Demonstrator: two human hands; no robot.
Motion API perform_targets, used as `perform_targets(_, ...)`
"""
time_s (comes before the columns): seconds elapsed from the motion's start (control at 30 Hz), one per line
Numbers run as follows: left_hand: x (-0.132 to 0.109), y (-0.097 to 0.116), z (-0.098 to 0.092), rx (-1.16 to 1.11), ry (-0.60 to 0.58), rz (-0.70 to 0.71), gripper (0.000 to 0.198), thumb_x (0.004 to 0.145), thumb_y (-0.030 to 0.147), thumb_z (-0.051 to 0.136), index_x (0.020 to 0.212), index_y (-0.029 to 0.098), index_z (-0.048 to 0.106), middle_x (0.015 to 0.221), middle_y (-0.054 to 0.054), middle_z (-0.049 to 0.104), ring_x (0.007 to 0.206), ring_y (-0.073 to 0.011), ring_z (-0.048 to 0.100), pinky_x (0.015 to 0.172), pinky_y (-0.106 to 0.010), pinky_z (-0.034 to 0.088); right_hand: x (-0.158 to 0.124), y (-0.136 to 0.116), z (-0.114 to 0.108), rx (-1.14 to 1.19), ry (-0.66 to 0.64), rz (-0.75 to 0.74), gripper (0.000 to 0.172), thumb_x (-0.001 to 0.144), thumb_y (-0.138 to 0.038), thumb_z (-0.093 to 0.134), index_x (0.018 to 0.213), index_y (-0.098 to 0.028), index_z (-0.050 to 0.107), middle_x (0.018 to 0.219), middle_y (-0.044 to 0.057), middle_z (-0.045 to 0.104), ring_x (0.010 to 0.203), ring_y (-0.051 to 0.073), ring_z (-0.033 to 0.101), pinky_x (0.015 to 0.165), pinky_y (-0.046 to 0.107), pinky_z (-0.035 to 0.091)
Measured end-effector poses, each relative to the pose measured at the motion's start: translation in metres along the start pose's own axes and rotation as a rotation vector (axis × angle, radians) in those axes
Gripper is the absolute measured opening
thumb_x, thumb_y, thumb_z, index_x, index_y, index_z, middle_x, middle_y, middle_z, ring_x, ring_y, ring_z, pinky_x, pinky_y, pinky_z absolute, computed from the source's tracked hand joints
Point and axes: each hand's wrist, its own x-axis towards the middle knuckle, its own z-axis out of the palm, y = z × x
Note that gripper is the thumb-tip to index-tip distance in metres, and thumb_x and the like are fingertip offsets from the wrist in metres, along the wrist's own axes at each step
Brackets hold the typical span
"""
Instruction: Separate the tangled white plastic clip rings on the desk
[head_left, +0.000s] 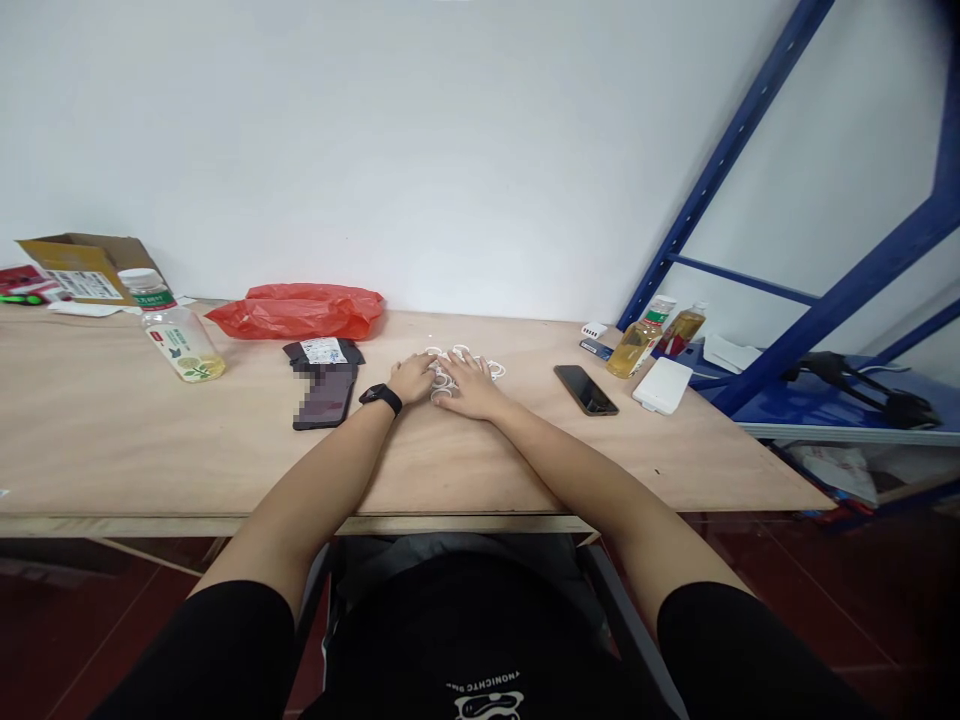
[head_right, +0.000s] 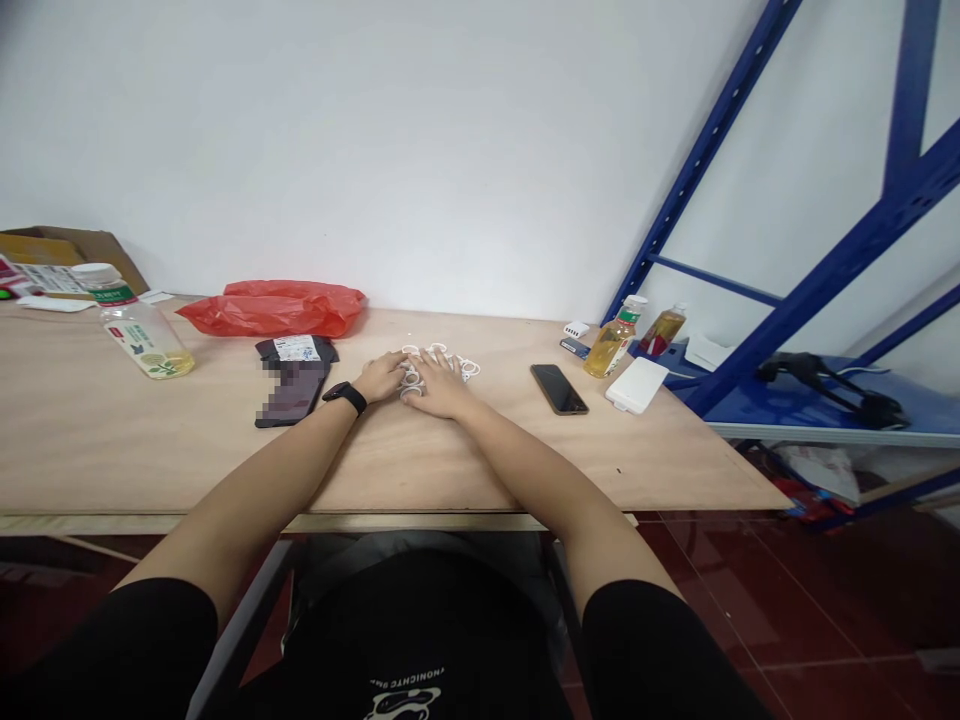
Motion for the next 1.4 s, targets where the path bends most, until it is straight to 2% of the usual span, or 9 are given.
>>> perform_targets(0.13,-0.002,0.004,0.002,0.015,-0.084,-0.042,0.055,0.094,0.038,0.037,0.147,0.027,0.043,0.157,-0.008,0.036,0.146,-0.0346,0.028,0.114,-0.064,0.020,0.009,0.020,0.000,-0.035,-0.014,0.161,0.089,0.081,-0.070,0.055,0.154,-0.026,0.029,0.163,0.011,0.021,0.150,0.038,0.012,0.115,0.066,0.006)
perform_targets(0.33,-0.002,0.004,0.007,0.098,-0.082,0.031,0.062,0.092,0.049,0.042,0.150,0.027,0.037,0.158,-0.011,0.034,0.146,-0.0355,0.026,0.113,-0.065,0.021,0.015,0.041,0.003,-0.014,-0.077,0.270,0.094,0.079,-0.080,0.047,0.156,-0.030,0.024,0.164,0.010,0.018,0.150,0.039,0.011,0.114,0.067,0.010)
perform_targets(0.67,0.007,0.002,0.013,0.100,-0.060,0.045,0.064,0.089,0.031,0.037,0.152,0.021,0.033,0.159,-0.010,0.031,0.148,-0.0329,0.024,0.115,-0.062,0.019,0.032,0.062,0.009,-0.042,-0.059,0.233,0.087,0.084,-0.075,0.045,0.156,-0.031,0.023,0.163,0.010,0.023,0.149,0.037,0.016,0.114,0.064,0.015)
perform_targets(0.8,0.009,-0.004,0.012,0.079,-0.025,0.046,0.070,0.081,0.021,0.044,0.151,0.019,0.035,0.159,-0.009,0.033,0.147,-0.0315,0.026,0.117,-0.057,0.022,0.037,0.068,0.010,-0.046,-0.022,0.257,0.085,0.085,-0.074,0.045,0.154,-0.028,0.028,0.161,0.011,0.026,0.148,0.036,0.019,0.115,0.062,0.017)
perform_targets(0.9,0.008,-0.007,0.010,0.093,0.023,0.029,0.071,0.079,0.022,0.049,0.148,0.019,0.038,0.156,-0.009,0.038,0.145,-0.0316,0.030,0.117,-0.054,0.023,0.036,0.069,0.006,-0.066,0.026,0.268,0.083,0.086,-0.072,0.046,0.152,-0.024,0.034,0.159,0.013,0.031,0.147,0.035,0.024,0.115,0.060,0.018)
perform_targets(1.03,0.003,-0.007,0.003,0.106,0.118,-0.023,0.066,0.079,0.033,0.058,0.142,0.021,0.047,0.147,-0.011,0.049,0.137,-0.0319,0.040,0.115,-0.050,0.029,0.026,0.063,-0.002,-0.091,0.159,0.188,0.068,0.089,-0.062,0.052,0.143,-0.022,0.048,0.152,0.012,0.043,0.143,0.032,0.031,0.117,0.054,0.018)
perform_targets(1.17,-0.001,-0.005,-0.006,0.097,0.190,-0.124,0.055,0.081,0.044,0.059,0.131,0.021,0.059,0.134,-0.013,0.059,0.125,-0.0339,0.051,0.107,-0.048,0.038,0.015,0.049,-0.008,-0.038,0.268,0.051,0.048,0.091,-0.046,0.056,0.131,-0.019,0.060,0.138,0.011,0.057,0.131,0.026,0.045,0.113,0.041,0.030)
perform_targets(1.27,-0.001,-0.005,-0.011,0.057,0.207,-0.174,0.044,0.084,0.043,0.055,0.119,0.020,0.066,0.117,-0.012,0.068,0.112,-0.0312,0.059,0.098,-0.043,0.046,0.010,0.035,-0.007,0.014,0.183,-0.068,0.038,0.092,-0.038,0.055,0.124,-0.020,0.064,0.127,0.009,0.064,0.122,0.023,0.052,0.107,0.037,0.038)
perform_targets(1.4,-0.002,-0.007,-0.011,0.042,0.154,-0.177,0.030,0.083,0.039,0.054,0.098,0.020,0.072,0.099,-0.010,0.074,0.094,-0.0268,0.066,0.083,-0.035,0.051,0.009,0.020,-0.001,0.025,0.013,-0.208,0.036,0.093,-0.034,0.054,0.126,-0.024,0.064,0.122,0.007,0.064,0.118,0.021,0.055,0.100,0.034,0.042)
